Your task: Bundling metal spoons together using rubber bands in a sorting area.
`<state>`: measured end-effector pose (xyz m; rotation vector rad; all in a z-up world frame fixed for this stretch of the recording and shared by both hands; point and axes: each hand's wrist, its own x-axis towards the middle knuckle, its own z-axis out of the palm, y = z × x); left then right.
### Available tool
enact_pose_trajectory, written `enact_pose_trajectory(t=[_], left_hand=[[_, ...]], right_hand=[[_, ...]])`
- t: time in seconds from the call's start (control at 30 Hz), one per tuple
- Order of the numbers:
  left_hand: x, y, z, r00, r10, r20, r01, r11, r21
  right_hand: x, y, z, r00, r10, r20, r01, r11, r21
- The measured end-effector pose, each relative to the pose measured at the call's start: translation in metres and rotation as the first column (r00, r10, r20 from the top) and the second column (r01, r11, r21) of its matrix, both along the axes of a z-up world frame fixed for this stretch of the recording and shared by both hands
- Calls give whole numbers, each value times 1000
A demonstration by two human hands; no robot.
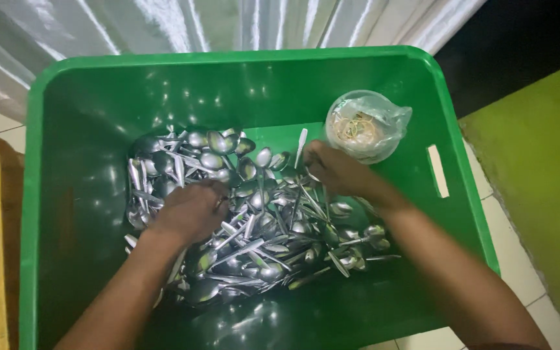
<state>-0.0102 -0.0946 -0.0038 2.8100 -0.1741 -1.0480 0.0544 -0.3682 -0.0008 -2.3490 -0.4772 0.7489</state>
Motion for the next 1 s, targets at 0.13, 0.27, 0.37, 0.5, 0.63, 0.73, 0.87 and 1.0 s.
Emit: enact_pose_trajectory(t=[0.13,0.27,0.37,0.5,0.63,0.73,0.87,1.0], left_hand=[[8,-46,-15,974,-113,194,130,988,-80],[25,-91,-77,825,-436,361,423,898,119],[38,-120,-97,830,-419,368,406,906,117],[31,-108,-133,914,-216,344,246,968,-46],[27,-74,-53,982,-113,154,126,989,-73],[13,-32,-20,978,206,-42,-208,918,-337],[-9,2,-1,876,472,-97,-442,709,-550],[-35,3,16,725,646,-238,-565,360,-742]], right_hand=[[14,-12,-23,995,-104,5,100,972,213],[14,-23,7,988,-15,153,-13,984,180],[9,-32,41,995,-48,91,30,981,192],[12,-38,68,994,-88,67,71,971,229],[15,-45,73,990,-122,72,108,979,174],[14,-46,72,989,-118,90,102,981,167],[23,-40,53,974,-214,68,207,973,103],[6,-30,62,948,-302,-99,318,886,337]])
